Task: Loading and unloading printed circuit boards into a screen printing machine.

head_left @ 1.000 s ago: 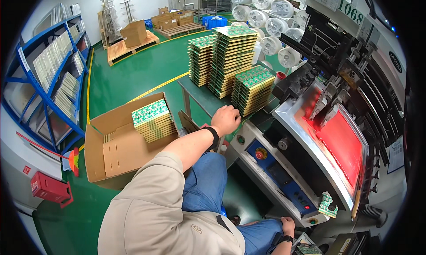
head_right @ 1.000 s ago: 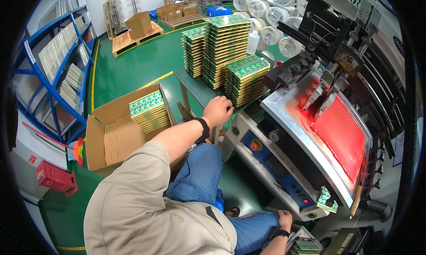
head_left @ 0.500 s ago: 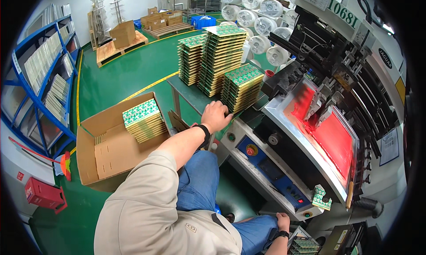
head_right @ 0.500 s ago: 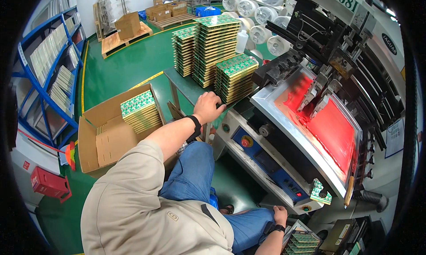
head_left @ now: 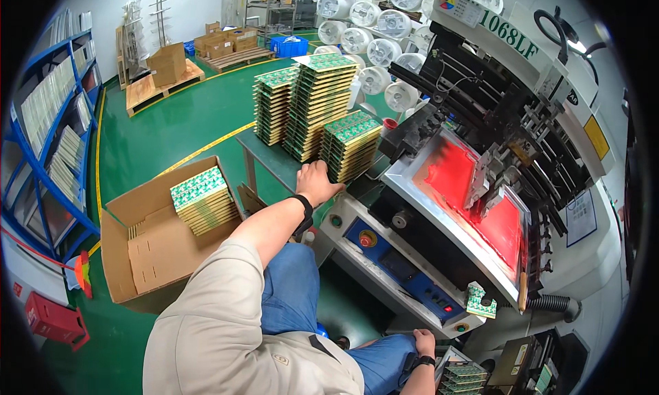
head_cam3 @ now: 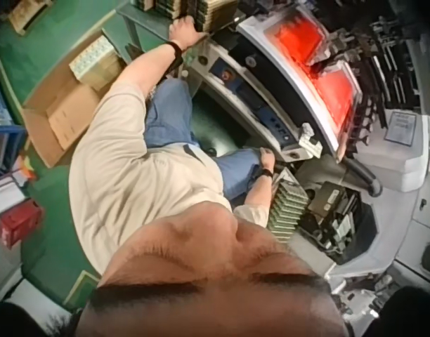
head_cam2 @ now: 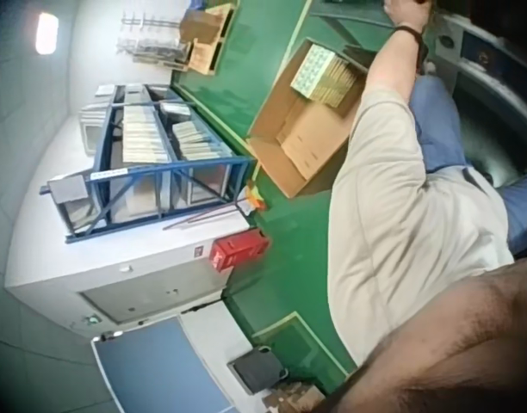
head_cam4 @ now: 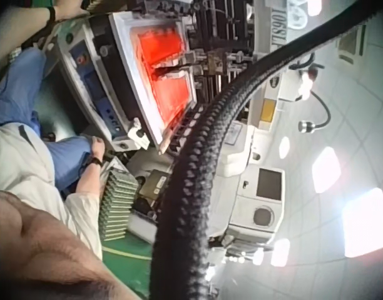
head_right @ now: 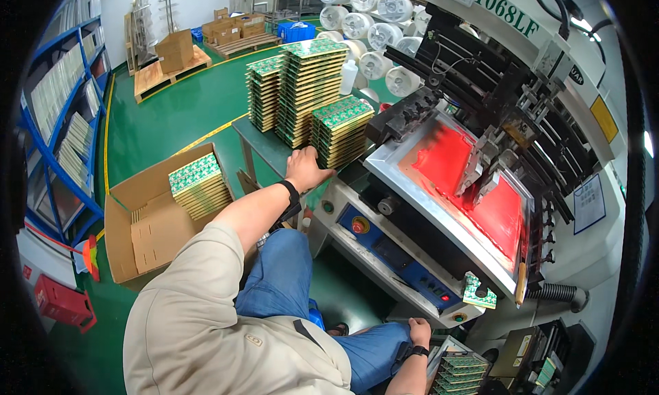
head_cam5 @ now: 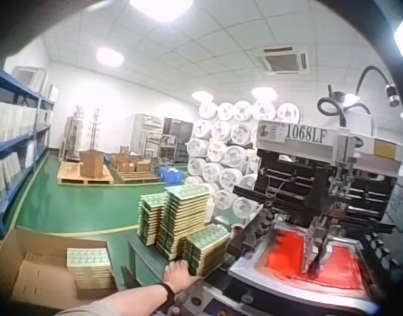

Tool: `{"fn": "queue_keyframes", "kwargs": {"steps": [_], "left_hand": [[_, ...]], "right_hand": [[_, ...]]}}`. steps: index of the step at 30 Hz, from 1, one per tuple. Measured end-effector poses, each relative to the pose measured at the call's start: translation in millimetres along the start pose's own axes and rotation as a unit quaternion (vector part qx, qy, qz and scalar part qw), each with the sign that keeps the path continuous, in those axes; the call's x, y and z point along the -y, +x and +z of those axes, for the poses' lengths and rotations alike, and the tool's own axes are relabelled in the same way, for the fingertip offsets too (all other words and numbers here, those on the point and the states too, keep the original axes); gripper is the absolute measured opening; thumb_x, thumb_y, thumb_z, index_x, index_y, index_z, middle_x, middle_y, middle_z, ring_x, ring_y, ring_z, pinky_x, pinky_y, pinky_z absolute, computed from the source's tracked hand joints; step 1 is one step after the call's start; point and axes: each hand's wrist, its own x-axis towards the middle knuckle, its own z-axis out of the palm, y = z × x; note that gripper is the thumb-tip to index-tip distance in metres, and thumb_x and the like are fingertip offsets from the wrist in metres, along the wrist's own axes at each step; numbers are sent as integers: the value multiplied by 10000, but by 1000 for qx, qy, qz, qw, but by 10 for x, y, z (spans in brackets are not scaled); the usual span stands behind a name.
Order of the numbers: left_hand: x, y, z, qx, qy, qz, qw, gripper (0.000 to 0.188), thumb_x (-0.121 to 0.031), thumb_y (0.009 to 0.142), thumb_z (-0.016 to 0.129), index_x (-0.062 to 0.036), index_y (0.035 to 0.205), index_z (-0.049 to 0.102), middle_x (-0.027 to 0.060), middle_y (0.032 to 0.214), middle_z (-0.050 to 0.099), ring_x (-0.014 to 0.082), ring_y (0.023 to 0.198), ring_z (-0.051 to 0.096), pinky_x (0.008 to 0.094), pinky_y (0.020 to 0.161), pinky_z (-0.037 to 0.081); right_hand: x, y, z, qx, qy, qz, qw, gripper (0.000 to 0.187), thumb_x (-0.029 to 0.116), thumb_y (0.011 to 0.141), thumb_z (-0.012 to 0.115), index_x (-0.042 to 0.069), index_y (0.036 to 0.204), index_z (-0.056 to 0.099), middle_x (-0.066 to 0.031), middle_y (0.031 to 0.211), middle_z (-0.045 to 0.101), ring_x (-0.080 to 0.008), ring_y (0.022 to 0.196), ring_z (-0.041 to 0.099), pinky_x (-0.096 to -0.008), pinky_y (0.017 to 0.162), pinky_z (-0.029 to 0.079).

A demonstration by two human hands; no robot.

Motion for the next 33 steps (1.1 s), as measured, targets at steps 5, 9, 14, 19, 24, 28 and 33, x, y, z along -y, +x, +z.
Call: {"fn": "queue_keyframes", "kwargs": {"steps": [5,9,14,19,24,28,33], "left_hand": [[-65,25,-5,6,8,-19,1000,616,-431,711,836,-19,1108,608,157,1175,642,363,1167,553,462,1010,441],[-21,3,0,-5,10,-12,1000,574,-395,718,823,-17,1093,607,156,1148,652,366,1143,567,459,997,451],[5,-79,-30,-11,13,11,1000,554,-384,715,827,-21,1071,607,153,1108,659,367,1106,584,462,976,463],[7,-94,31,-34,27,32,999,576,-420,707,846,-30,1057,606,146,1086,660,362,1086,590,470,957,469],[-1,-34,79,-53,37,41,997,606,-455,680,882,-41,1017,594,128,1041,653,353,1059,592,464,917,473],[-54,36,81,-27,55,26,998,639,-492,692,868,-45,1066,605,129,1089,661,340,1083,591,452,935,473],[-81,99,149,-22,64,22,997,652,-492,698,865,-42,1090,604,124,1106,660,329,1092,586,449,935,468]], "right_hand": [[-80,36,-21,-5,-6,4,1000,301,263,882,732,-15,993,758,-157,912,760,-243,874,709,-358,834,532],[-76,33,-12,-6,-4,4,1000,306,251,878,724,-30,995,754,-142,908,760,-218,867,697,-342,825,528],[-77,12,-55,-11,-12,9,1000,292,234,888,719,-33,1002,753,-146,908,760,-219,865,698,-341,825,527],[-144,25,-42,-21,-22,-13,999,288,284,892,720,8,965,758,-172,892,755,-277,877,723,-373,824,535],[-144,67,-9,-14,-12,-19,1000,283,278,895,716,8,965,758,-174,895,754,-282,879,723,-375,826,535],[-131,84,-9,-17,-13,-25,999,279,271,896,716,5,966,756,-179,899,753,-283,880,722,-378,825,535],[-86,77,23,-15,-16,-6,1000,281,255,901,713,-12,982,750,-169,904,753,-263,878,713,-370,825,532]]}}
